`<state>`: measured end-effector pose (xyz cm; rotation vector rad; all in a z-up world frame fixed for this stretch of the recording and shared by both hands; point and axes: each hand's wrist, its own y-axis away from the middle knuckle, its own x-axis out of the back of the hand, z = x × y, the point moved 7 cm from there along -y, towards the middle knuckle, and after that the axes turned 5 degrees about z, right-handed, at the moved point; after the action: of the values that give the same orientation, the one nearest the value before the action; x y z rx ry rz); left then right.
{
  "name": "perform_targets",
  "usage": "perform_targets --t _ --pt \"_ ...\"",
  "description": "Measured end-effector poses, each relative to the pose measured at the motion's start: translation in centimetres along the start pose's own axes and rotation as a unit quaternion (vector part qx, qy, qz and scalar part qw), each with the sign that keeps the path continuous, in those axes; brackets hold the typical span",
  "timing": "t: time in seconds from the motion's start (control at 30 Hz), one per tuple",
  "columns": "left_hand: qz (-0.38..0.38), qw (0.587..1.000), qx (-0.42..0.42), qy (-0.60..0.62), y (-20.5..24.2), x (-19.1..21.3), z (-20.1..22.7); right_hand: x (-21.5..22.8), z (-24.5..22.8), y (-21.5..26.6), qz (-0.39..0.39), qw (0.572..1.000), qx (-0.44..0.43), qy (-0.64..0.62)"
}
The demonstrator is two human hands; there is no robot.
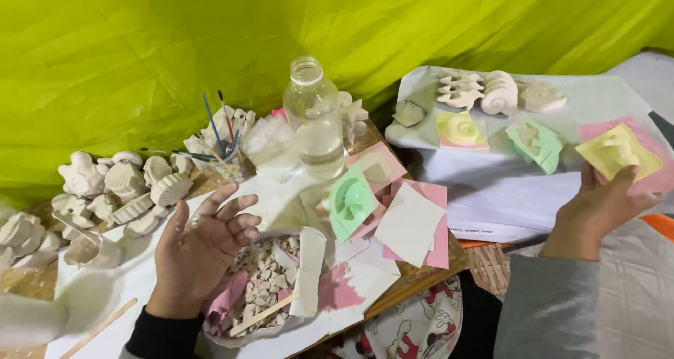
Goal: The person is removing plaster figurines from silicone molds and cleaning them using a small wooden stick.
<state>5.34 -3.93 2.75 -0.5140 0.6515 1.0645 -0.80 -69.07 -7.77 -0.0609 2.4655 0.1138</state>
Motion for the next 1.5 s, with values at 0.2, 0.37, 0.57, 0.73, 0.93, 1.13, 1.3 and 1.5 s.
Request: perform_targets --t 0.2,0.37,0.57,0.73,0.93,1.13,1.3,1.5 --pt "0.004 1.000 -0.010 -0.003 -0.2 0.2 -0.1 -0.7 -0.2 -0.4 -0.078 0.976 0.151 0.139" --pt "0.003 1.000 0.002 -0.009 -0.1 0.4 -0.4 -1.8 -1.0 0.2 -0.122 0.944 0.226 0.207" --pt "-0.001 1.000 0.002 -0.027 0.0 0.4 -0.1 -2.1 0.0 0.6 -0.136 0.853 0.344 0.369" --pt "0.004 1.000 -0.010 -0.013 0.1 0.6 0.1 -0.5 3.2 0.4 -0.075 0.913 0.177 0.360" --pt "0.001 1.000 -0.030 -0.011 0.1 0.4 0.5 -2.6 2.8 8.3 0.013 0.970 -0.102 0.222" --pt "0.032 0.999 -0.037 0.005 0.1 1.3 0.4 -3.6 4.6 8.7 -0.085 0.970 -0.160 0.162" --pt "0.026 0.999 -0.032 -0.005 0.0 1.0 0.2 -3.8 3.6 10.2 -0.065 0.984 -0.136 0.090" --pt "0.025 0.999 -0.030 -0.021 0.2 1.1 0.2 -5.2 -0.5 16.1 -0.076 0.993 -0.094 -0.008"
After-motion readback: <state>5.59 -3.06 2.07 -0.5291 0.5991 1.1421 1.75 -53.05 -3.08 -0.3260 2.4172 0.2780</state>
